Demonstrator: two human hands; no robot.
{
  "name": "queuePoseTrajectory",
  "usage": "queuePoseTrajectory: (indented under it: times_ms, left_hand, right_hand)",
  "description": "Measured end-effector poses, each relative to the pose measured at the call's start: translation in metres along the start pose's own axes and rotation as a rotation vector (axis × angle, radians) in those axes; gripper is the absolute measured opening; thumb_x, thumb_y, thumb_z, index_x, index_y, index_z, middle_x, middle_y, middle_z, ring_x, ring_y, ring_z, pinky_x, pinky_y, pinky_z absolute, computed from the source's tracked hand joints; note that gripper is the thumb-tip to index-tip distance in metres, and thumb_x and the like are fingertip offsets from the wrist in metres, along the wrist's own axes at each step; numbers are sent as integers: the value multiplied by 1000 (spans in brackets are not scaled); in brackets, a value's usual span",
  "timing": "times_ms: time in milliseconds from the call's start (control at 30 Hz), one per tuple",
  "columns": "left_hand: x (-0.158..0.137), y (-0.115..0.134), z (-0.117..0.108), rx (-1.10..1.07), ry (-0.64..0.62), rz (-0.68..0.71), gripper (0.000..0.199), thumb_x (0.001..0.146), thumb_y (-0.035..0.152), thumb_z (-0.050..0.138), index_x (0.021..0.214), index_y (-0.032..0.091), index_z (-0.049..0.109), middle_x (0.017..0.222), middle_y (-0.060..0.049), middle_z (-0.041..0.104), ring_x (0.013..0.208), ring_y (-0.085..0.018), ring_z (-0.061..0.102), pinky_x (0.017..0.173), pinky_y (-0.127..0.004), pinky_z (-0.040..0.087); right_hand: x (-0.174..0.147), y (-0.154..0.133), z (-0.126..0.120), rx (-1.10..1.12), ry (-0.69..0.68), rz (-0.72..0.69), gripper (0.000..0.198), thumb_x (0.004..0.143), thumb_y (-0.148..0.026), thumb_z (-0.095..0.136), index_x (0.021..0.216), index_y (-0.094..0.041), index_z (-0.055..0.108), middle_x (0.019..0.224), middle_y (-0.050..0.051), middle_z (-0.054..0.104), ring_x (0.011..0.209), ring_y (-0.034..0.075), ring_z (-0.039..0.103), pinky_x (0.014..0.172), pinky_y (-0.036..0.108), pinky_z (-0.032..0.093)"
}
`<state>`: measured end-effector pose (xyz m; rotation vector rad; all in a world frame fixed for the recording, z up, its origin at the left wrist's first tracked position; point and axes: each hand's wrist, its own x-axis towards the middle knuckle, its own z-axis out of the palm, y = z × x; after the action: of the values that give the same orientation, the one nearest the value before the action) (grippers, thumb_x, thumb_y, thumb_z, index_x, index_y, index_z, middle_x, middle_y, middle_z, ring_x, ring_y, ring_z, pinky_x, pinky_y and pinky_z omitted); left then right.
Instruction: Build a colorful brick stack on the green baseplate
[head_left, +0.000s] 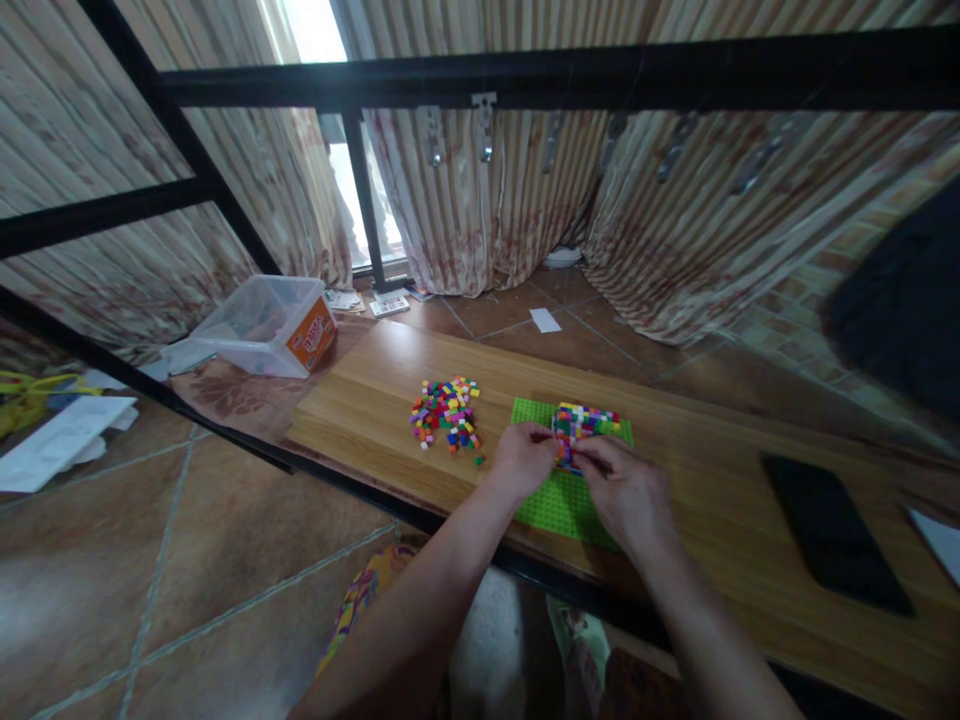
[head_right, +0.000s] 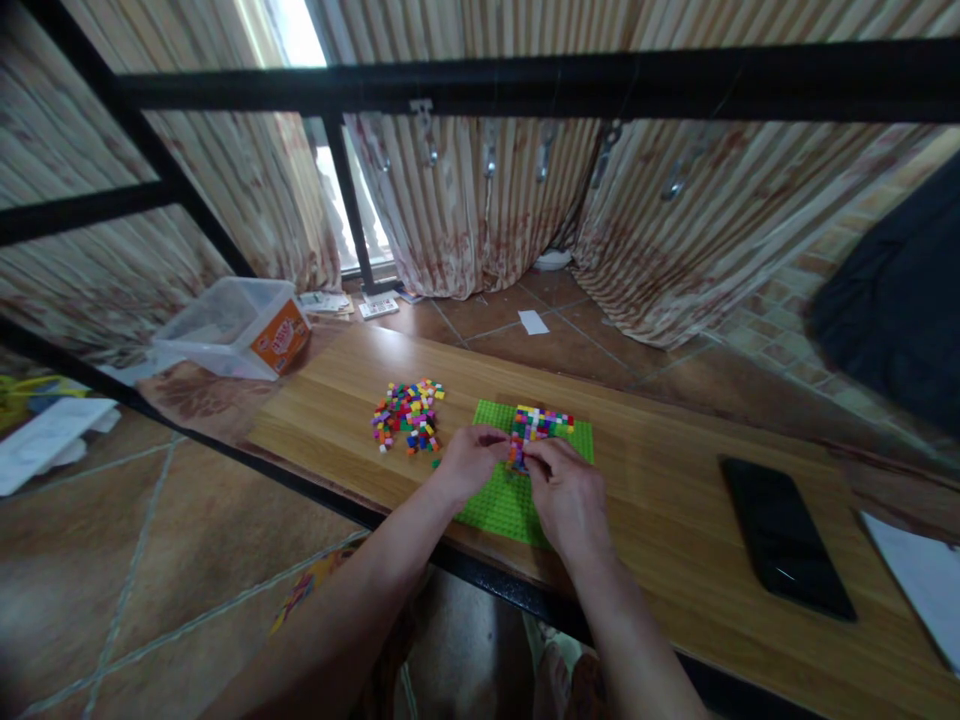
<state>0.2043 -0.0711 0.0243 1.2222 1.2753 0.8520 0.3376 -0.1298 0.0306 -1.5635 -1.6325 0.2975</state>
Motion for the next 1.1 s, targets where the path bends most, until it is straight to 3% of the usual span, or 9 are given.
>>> queuePoseTrajectory:
  times_ms: [567,967,1100]
  left_hand:
    - [-3,4,0,12,-4,16,11,74,11,64,73,14,75,69,-2,69,66,-14,59,64,-25,43]
    - [-1,-3,3,153,-21,29,15,78,15,66,88,14,77,83,-6,75,77,-16,66,70,-26,49]
    - [-2,-2,3,166,-18,23,15,78,16,65,88,15,76,84,-6,75,77,-17,67,69,-26,49]
  right_hand:
    - [-2,2,1,-36,57,55,21,89,-38,57,86,-23,72,90,7,73,82,23,69,78,38,53]
    - [-5,5,10,-237,118,-130,33,97,-31,45,85,-18,73,87,9,68,77,21,65,73,35,54]
    - [-12,3,16,-348,108,-189,36,99,-27,40,93,-15,73,92,11,68,84,23,65,80,37,55]
